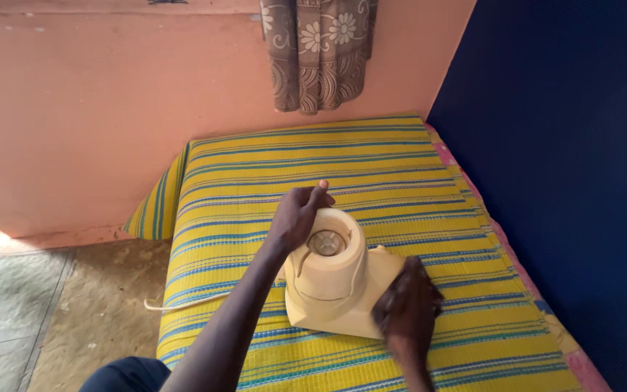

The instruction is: The person wipes the exterior of a cream-colored electric appliance with a dark patterned cloth. They rotate the appliance to clean multiple sides and the top surface, then place it back on the striped mat.

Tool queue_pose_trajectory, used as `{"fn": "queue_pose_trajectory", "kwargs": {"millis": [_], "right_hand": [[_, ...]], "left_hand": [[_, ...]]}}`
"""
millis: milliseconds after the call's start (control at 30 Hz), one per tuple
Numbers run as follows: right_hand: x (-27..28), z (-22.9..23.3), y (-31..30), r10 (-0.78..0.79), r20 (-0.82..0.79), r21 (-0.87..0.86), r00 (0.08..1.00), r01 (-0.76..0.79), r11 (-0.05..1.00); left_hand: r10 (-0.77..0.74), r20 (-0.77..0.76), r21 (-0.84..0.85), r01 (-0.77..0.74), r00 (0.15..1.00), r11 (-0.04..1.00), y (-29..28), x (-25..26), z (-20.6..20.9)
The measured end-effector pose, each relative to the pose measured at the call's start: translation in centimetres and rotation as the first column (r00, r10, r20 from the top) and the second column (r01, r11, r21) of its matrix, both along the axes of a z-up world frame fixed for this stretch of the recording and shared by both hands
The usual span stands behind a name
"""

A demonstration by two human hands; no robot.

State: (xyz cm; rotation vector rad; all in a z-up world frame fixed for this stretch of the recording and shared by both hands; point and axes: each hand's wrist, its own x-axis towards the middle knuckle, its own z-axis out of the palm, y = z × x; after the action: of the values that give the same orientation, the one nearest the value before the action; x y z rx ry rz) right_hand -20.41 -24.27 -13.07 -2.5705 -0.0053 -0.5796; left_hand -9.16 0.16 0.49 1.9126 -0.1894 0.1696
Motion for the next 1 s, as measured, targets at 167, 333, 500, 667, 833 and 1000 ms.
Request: {"fn": "queue_pose_trajectory", "kwargs": {"millis": [167,333,500,667,833,1000], "right_hand": [[-5.9,0.8,2.8,0.212,0.281,-0.256,0.936,-0.14,0.957],[-6.5,0.8,1.4,0.256,0.015,-0.197,0.966,-0.248,0.949],[-7.0,-0.1,0.9,0.369,0.078,-0.295,0.926,-0.332,0.896],[-7.4,-0.1,0.6,0.343,-0.018,-0.241,0.939,-0.337,0.91],[-8.2,-0.4,-0.4,0.314,0.096,0.042,0.945,-0.319,0.947],[-9.8,-1.3,-1.2,0.415,0.033,0.426,0.909,-0.388,0.817]], "left_hand": [[0.145,0.049,-0.127,-0.138,0.988,0.982,-0.5,-1.2,0.0],[0.221,0.153,-0.105,-0.206,0.963,0.973,-0.3,-5.2,-0.7],[0.159,0.275,-0.055,-0.15,0.948,0.987,-0.5,-10.5,-3.7],[0.261,0.232,-0.129,-0.236,0.937,0.963,-2.3,-17.0,-8.7],[0.167,-0.279,-0.179,-0.222,0.946,0.958,-3.9,-21.6,-14.7],[-0.104,-0.253,-0.332,0.015,0.962,0.943,-4.7,-21.8,-18.1]]}}
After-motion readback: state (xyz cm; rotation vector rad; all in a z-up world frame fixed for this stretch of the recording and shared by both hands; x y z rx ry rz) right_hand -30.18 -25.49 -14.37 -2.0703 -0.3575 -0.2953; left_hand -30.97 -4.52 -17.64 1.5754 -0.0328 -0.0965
